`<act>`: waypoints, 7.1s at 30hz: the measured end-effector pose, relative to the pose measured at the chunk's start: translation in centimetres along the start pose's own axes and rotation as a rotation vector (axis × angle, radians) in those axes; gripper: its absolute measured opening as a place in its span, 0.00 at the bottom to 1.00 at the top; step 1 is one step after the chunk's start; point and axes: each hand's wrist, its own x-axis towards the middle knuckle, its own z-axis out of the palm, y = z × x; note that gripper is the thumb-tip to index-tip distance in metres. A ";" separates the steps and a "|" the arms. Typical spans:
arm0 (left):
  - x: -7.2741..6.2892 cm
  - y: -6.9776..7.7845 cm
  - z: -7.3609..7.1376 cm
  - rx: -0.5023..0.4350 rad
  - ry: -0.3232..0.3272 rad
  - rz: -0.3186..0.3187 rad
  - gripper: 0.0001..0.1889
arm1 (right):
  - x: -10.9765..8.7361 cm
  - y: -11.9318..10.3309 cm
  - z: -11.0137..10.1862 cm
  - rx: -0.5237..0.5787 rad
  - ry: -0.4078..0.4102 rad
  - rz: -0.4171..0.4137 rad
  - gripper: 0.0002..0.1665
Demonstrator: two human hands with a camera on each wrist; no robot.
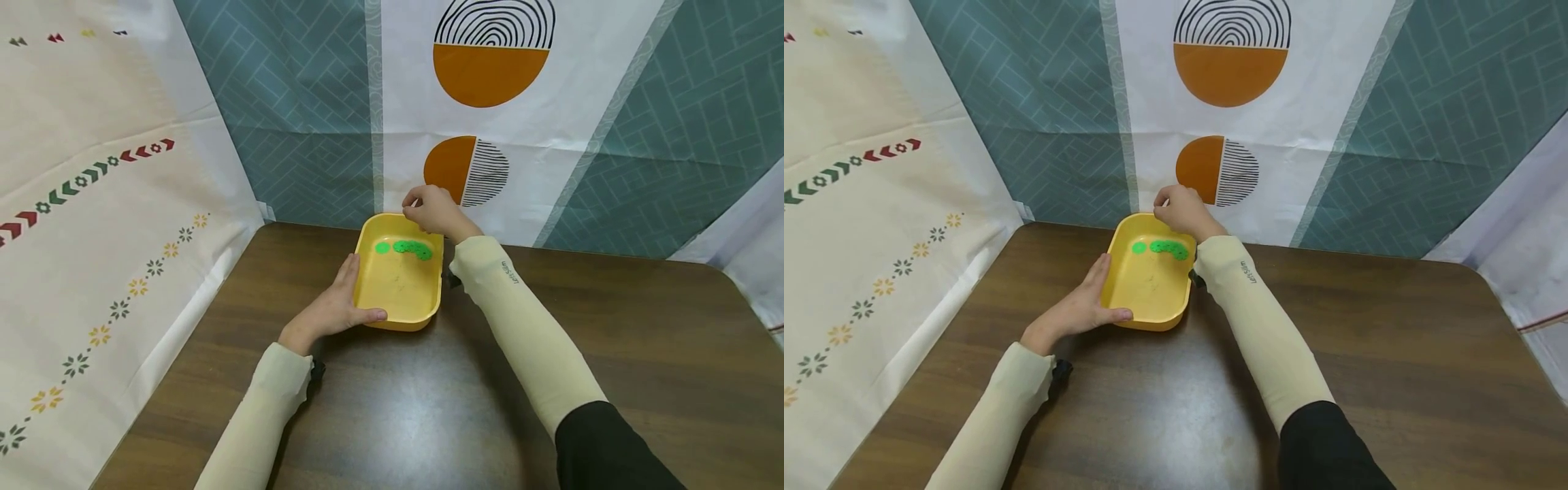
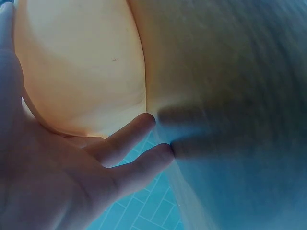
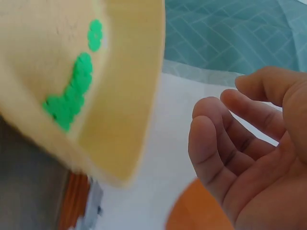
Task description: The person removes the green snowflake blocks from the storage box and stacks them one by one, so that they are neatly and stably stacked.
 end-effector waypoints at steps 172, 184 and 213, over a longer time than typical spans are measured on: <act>0.5 0.5 0.6 0.036 -0.023 -0.003 0.68 | -12.3 17.5 -2.1 0.098 0.066 0.213 0.16; 0.4 0.5 0.4 0.004 -0.013 0.005 0.67 | -11.8 17.3 -2.2 0.078 0.063 0.200 0.16; 0.6 0.8 0.4 0.025 -0.030 -0.012 0.68 | -11.9 17.5 -2.4 0.069 0.038 0.195 0.16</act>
